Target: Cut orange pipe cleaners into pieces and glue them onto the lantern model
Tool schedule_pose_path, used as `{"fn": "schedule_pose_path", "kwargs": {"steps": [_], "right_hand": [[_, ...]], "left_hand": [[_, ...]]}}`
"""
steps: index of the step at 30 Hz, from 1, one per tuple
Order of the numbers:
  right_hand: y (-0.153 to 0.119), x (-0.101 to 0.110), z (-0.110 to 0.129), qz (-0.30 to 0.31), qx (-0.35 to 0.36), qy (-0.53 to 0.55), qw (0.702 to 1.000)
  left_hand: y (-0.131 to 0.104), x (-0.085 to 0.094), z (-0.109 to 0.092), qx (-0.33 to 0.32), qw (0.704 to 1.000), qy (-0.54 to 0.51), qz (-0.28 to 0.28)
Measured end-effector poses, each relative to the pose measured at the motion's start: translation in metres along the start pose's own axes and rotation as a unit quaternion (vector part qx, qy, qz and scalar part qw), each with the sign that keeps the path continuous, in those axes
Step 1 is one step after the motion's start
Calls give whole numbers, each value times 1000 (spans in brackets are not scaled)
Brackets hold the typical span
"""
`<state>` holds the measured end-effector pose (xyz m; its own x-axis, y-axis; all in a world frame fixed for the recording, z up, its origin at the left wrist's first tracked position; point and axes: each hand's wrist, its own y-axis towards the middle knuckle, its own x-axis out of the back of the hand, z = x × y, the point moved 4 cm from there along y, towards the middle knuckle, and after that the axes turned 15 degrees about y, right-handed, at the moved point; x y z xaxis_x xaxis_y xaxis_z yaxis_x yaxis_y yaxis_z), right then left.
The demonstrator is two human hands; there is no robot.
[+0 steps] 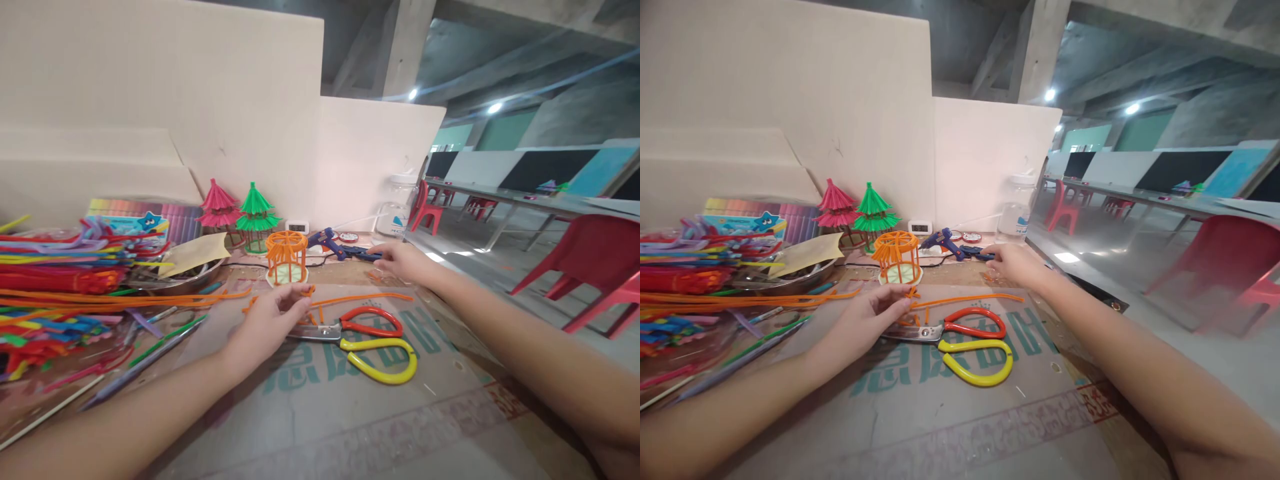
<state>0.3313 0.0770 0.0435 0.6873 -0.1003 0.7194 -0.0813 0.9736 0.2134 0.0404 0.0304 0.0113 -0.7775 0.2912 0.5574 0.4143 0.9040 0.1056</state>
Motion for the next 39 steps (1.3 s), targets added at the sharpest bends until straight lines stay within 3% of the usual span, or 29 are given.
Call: {"fn": "schedule_pose_path", "kwargs": {"steps": [4, 9, 12, 15, 24, 28, 31, 39], "right_hand": [[-11, -5, 20, 22, 26, -71, 997], [-32, -50, 53, 83, 80, -78, 990], [-39, -75, 56, 96, 111, -103, 984], [-42, -85, 54, 74, 137, -129, 979], [-58, -48, 85, -92, 258, -206, 939], [-64, -43, 93, -108, 343, -226, 906], [-65, -41, 94, -108, 372, -216, 896], [-69, -40, 100, -139, 385, -234, 882]], "left_hand": [[2, 1, 2, -20, 999, -24, -18], [4, -1, 7, -30, 999, -36, -28], [4, -1, 9, -21, 999, -34, -22], [4, 0, 7, -15, 1000, -19, -16], [1, 7, -4, -42, 996, 46, -57], [1, 10, -3, -39, 994, 49, -90], [1, 14, -2, -36, 990, 44, -126], [-3, 1, -5, 2, 1000, 5, 1]]}}
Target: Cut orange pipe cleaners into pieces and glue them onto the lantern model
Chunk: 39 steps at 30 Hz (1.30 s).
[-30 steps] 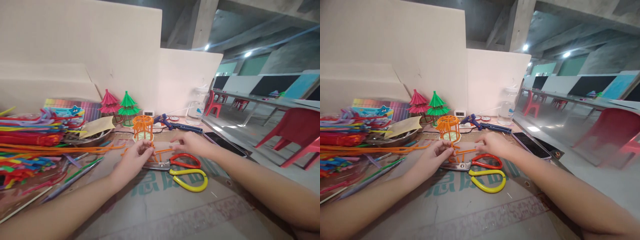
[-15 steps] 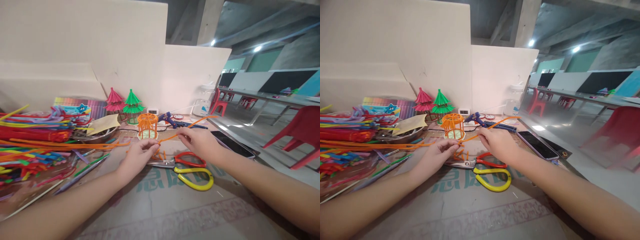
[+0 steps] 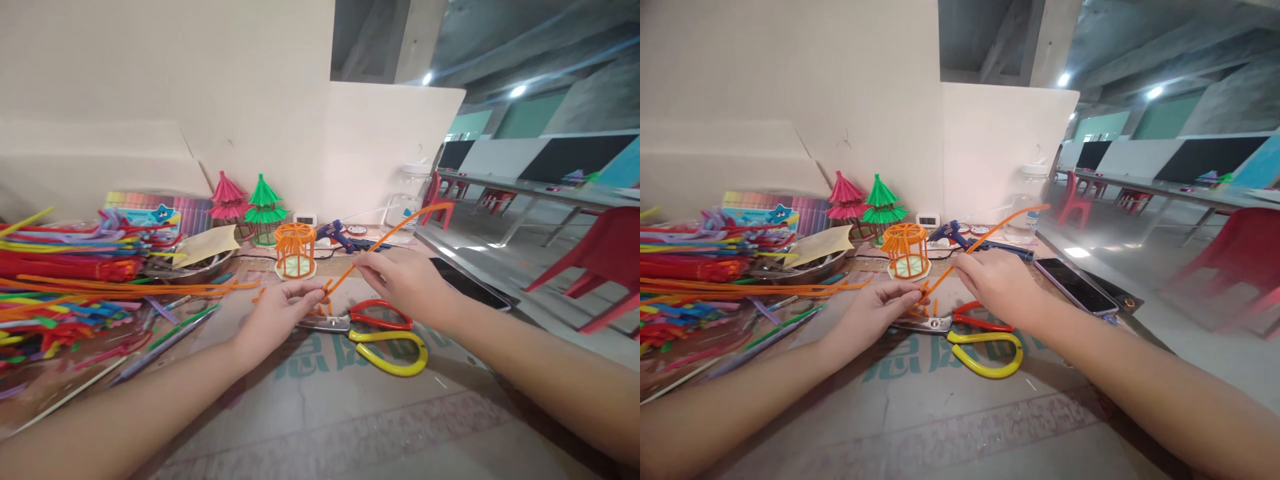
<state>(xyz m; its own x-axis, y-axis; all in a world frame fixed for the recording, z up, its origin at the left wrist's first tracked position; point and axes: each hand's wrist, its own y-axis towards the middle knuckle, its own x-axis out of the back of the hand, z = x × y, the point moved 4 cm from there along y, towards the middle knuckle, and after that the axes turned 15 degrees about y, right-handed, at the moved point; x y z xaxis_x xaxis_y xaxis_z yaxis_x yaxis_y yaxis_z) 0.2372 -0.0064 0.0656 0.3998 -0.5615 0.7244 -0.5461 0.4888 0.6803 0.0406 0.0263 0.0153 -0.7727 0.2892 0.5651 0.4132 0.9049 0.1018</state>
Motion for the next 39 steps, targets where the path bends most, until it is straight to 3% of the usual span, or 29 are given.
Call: {"fn": "schedule_pose_path", "kwargs": {"steps": [4, 7, 8, 10, 12, 14, 21, 26, 32, 39], "right_hand": [[-1, 2, 8, -3, 3, 27, 1000], [-2, -1, 14, -26, -74, 185, 980], [-3, -5, 14, -48, -121, 273, 953], [-7, -17, 14, -85, -221, 446, 863], [-9, -35, 15, -83, -291, 547, 780], [-11, -50, 16, -49, -326, 577, 747], [-11, -64, 16, 15, -346, 567, 748], [-13, -64, 16, 32, -367, 579, 727], [-12, -65, 17, 24, -377, 615, 693], [-12, -62, 20, 34, -381, 598, 704]], "left_hand": [[0, -8, 6, 10, 999, -19, 44], [2, -11, 9, -2, 998, -32, 57], [2, -11, 10, -6, 998, -38, 58], [2, -11, 9, -7, 997, -53, 55], [3, -10, 8, -5, 997, -54, 53], [3, -9, 7, -9, 998, -44, 54], [2, -13, 3, -28, 995, -30, 92], [2, -12, 0, -55, 994, 30, 84], [2, -13, 3, -55, 994, 31, 94], [3, -14, 4, -42, 994, 32, 98]]}}
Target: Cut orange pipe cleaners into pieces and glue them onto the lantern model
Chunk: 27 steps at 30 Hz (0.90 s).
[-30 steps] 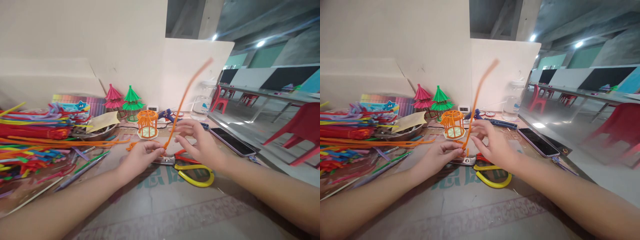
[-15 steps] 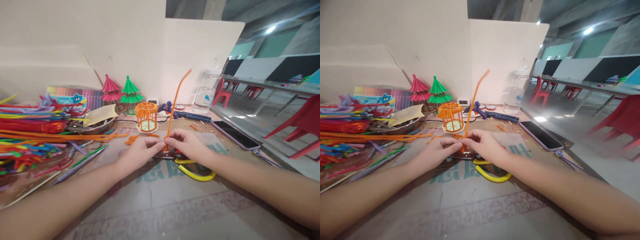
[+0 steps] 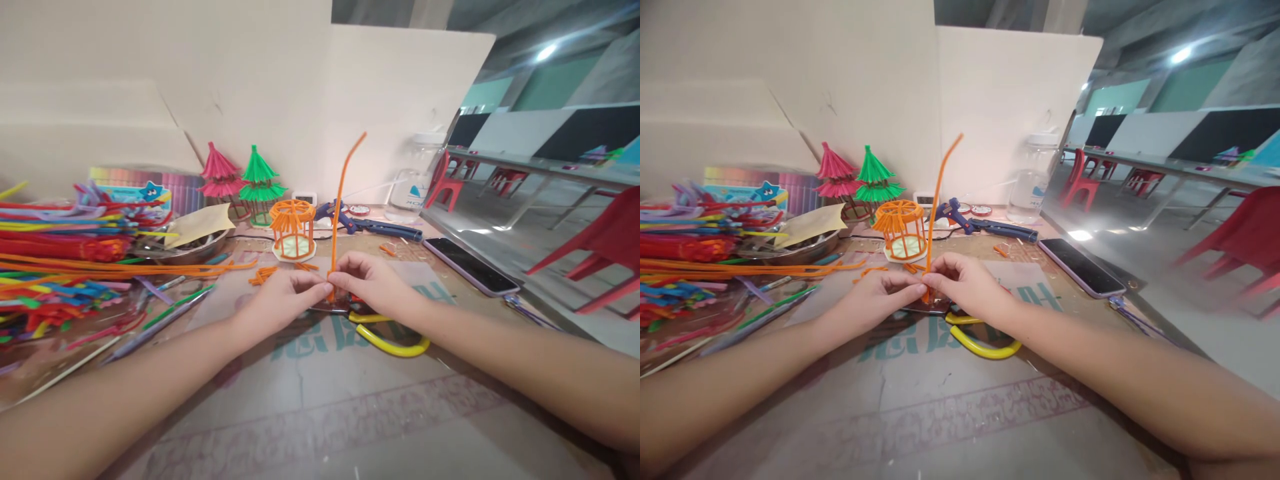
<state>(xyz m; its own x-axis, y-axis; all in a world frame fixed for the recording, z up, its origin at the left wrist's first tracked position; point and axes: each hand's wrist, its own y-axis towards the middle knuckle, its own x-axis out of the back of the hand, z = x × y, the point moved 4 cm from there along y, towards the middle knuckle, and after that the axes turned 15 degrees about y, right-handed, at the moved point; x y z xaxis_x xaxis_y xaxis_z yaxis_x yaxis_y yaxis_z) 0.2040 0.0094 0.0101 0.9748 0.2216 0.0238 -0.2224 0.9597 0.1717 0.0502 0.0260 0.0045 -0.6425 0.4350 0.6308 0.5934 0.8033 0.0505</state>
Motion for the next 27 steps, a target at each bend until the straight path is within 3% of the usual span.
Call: {"fn": "schedule_pose_path", "kwargs": {"steps": [9, 27], "right_hand": [[0, 0, -1, 11, 16, 6, 1000], [-1, -2, -1, 21, -2, 17, 1000]], "left_hand": [[1, -1, -1, -2, 1000, -20, 7], [-1, 0, -2, -5, 999, 37, -11]]}}
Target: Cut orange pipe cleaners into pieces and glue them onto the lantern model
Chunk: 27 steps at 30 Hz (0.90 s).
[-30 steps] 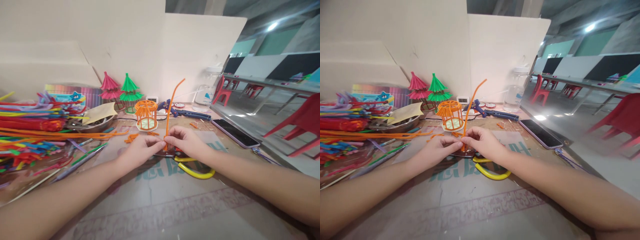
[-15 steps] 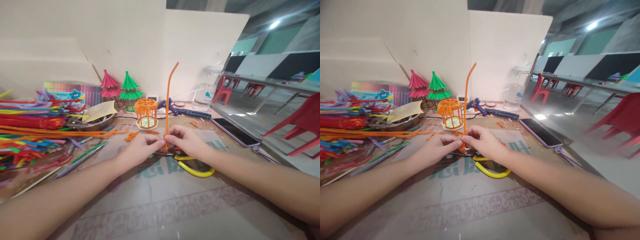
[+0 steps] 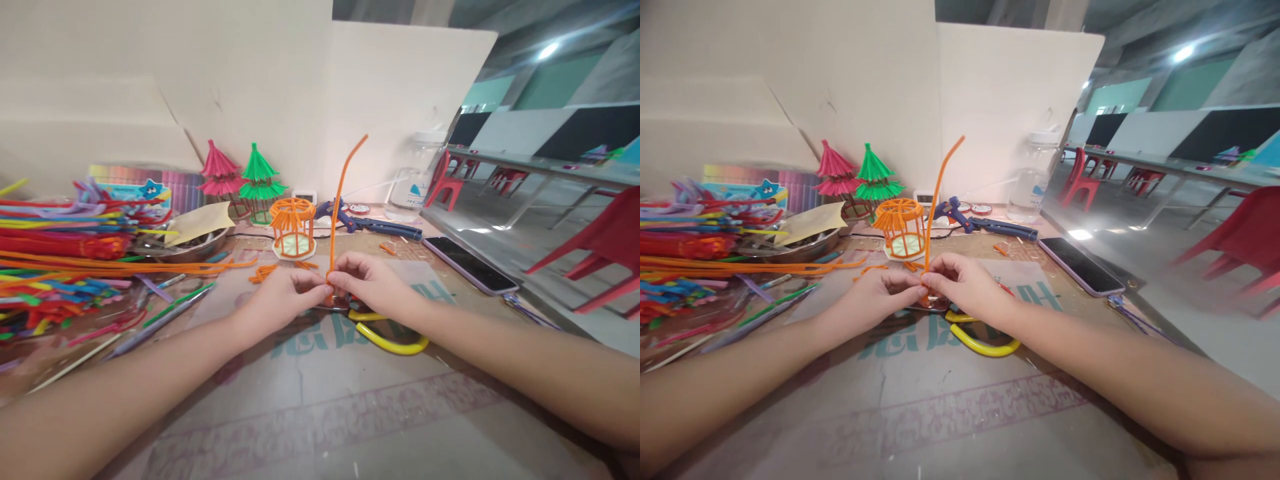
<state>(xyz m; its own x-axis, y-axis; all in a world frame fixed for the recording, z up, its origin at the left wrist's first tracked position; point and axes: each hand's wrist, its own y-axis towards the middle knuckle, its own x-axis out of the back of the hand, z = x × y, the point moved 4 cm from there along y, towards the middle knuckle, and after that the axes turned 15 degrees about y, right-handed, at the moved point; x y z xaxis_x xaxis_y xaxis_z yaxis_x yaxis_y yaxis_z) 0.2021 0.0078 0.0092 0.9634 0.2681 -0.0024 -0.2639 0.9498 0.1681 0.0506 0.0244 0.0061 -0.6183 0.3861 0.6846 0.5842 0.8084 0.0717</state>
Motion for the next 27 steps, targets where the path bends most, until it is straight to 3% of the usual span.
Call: {"fn": "schedule_pose_path", "kwargs": {"steps": [13, 20, 27], "right_hand": [[1, 2, -2, 3, -16, 10, 1000], [0, 3, 3, -20, -24, -11, 999], [0, 2, 1, -26, -27, 20, 999]], "left_hand": [[0, 1, -1, -18, 1000, 15, 19], [1, 2, 0, 5, 996, -76, 39], [4, 0, 7, -13, 993, -95, 66]]}}
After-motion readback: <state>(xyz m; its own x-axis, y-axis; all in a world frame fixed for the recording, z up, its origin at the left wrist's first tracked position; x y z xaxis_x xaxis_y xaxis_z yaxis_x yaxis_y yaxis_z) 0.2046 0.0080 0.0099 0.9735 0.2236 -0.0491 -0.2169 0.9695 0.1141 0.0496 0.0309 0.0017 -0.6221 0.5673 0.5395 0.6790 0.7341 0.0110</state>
